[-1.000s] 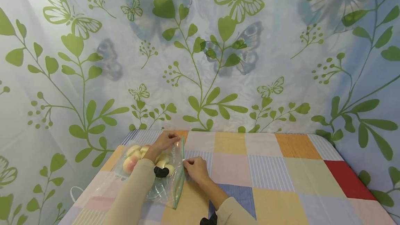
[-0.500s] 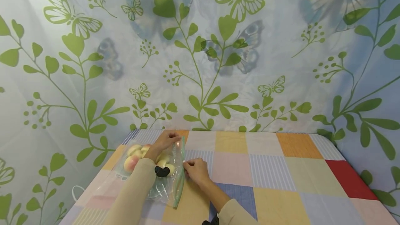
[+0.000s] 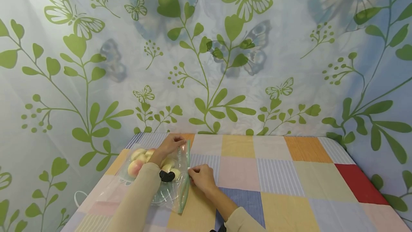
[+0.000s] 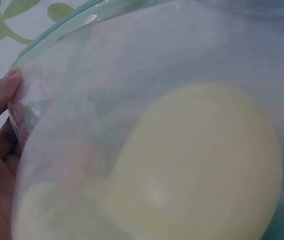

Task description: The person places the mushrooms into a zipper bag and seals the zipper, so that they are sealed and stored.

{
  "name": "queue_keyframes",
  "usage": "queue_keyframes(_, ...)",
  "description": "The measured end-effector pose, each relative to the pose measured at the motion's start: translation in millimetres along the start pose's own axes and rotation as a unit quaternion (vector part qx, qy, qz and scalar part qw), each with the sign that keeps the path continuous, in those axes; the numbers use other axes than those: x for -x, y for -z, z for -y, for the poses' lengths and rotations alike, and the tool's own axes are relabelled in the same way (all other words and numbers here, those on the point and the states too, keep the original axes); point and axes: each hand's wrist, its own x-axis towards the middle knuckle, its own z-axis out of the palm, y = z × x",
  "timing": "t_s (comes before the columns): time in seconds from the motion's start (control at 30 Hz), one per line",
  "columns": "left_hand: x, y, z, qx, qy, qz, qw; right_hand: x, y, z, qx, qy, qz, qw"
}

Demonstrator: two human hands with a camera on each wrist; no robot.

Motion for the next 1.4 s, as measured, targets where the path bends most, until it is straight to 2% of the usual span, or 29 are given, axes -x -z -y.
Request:
queue_keyframes(0.27, 1.3, 1.4, -1.6, 0.012, 0.008, 0.001, 0.9999, 5, -1, 1, -0.009, 0.003, 0.005, 1.000)
queue_keyframes(0.5, 1.6, 0.7, -3.1, -0.003, -0.006, 0.002, 1.0000, 10, -1, 1, -0.015, 0.002, 0.010, 1.000)
queue_keyframes(0.63, 0.7, 0.3, -4.3, 0.000, -0.003, 0.004, 1.0000, 13, 0, 1, -0.007, 0.002, 0.007, 1.000)
queue_keyframes(0.93, -1.9, 0.9, 2.2, -0.007, -0.005, 0.000, 1.0000, 18, -3, 5, -0.027, -0.007, 0.015, 1.000)
queue_keyframes(1.4, -0.7, 1.5, 1.5, -0.004, -0.007, -0.003, 1.0000, 26, -4, 7, -0.027, -0.016, 0.018, 0.999)
